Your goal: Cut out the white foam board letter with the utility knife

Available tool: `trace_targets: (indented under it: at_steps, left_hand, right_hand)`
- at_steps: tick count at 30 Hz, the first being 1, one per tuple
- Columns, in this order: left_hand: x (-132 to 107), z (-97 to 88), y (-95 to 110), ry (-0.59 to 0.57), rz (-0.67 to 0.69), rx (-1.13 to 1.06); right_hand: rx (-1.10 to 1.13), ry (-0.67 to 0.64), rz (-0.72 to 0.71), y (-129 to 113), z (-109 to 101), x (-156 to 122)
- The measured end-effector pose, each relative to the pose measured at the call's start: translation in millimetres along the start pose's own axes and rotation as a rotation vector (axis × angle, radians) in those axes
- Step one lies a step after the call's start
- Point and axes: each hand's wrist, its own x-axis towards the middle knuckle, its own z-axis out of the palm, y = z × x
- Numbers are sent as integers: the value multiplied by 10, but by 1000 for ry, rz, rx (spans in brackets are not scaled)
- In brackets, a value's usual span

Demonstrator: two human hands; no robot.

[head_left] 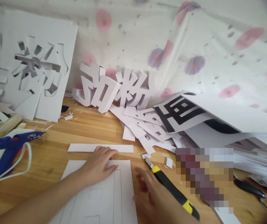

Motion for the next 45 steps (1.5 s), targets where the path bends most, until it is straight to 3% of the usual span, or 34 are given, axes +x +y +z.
trace_targets:
  at_steps: [3,6,9,13,16,18,22,26,34,45]
  left_hand:
    - [8,-41,-35,15,-3,12]
    - [15,-92,-72,75,-65,23]
    - [11,-126,-73,122,-112,29]
    - [-6,-150,-21,124,-11,18]
    - [-5,-165,33,136,33,-5]
    - [6,-171,67,122,26,-8]
    - [20,-162,96,29,-47,-28]
    - [-25,-137,63,-49,-74,-158]
    - [-98,-115,52,-86,-30,-315]
    - [-110,-94,72,-53,-50,-345]
  right_hand:
    - [234,-60,45,-156,159,35]
    - [581,0,143,-227,257,142]
    - [788,42,199,-242,332,258]
    - [961,-27,232,-270,427,357]
    - [938,-81,231,-310,456,418]
    - [877,-32,260,-339,451,468]
    - [695,37,297,-397,414,559]
    - [580,26,358,-452,358,590]
    - [604,-57,319,-453,245,569]
    - [557,-26,248,-448,227,562]
